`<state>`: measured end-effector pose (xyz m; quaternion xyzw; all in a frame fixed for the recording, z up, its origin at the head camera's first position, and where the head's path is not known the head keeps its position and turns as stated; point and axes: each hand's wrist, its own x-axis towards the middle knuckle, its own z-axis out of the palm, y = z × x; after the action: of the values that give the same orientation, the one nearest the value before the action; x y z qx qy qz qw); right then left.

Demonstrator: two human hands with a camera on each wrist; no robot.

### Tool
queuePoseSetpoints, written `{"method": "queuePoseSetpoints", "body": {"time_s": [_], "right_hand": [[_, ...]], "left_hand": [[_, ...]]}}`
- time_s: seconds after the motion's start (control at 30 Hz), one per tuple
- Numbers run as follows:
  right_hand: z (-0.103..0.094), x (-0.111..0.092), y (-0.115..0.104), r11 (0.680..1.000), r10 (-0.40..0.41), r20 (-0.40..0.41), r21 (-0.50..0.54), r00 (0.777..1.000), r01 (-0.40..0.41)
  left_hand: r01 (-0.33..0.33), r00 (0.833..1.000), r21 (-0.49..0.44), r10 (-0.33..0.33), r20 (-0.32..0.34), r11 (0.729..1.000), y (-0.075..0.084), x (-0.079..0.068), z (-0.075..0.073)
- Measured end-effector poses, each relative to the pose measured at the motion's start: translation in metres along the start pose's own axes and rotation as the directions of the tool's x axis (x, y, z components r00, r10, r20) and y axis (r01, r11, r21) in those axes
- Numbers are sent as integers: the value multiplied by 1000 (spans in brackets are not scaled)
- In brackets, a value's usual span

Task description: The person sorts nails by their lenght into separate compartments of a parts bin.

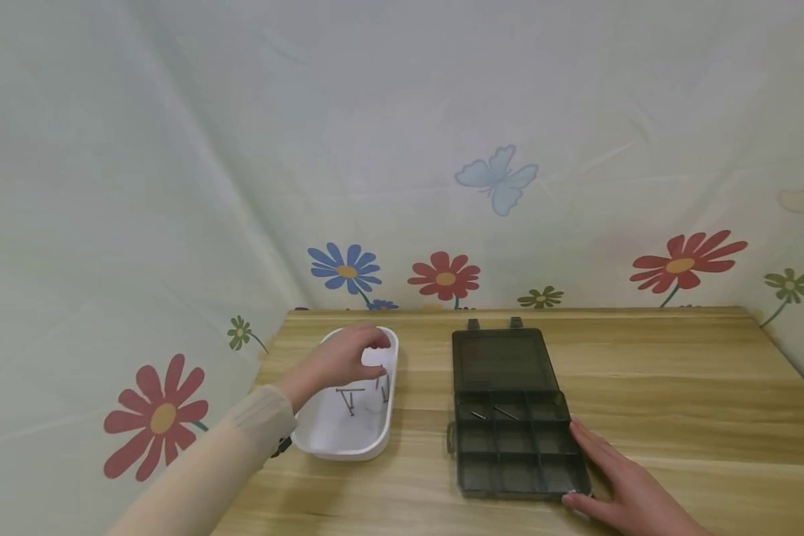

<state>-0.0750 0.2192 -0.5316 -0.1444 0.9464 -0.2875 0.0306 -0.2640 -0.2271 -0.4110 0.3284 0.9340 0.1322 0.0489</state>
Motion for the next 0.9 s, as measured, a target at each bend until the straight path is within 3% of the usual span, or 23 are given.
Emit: {"method": "queuePoseSetpoints", "body": {"time_s": [0.27, 0.6, 0.9], "right_hand": [[1, -2, 1, 1000, -3, -40, -13, 999, 2], [3, -3, 5, 997, -77, -94, -27, 993, 75], [2, -2, 3, 999, -32, -61, -8, 998, 31]], "left_hand": [[63, 997, 53, -65, 41, 997, -26, 0, 14], [140, 988, 62, -144, 54, 988, -52, -1, 34], [176, 982, 39, -178, 56, 984, -63, 0, 44]]}}
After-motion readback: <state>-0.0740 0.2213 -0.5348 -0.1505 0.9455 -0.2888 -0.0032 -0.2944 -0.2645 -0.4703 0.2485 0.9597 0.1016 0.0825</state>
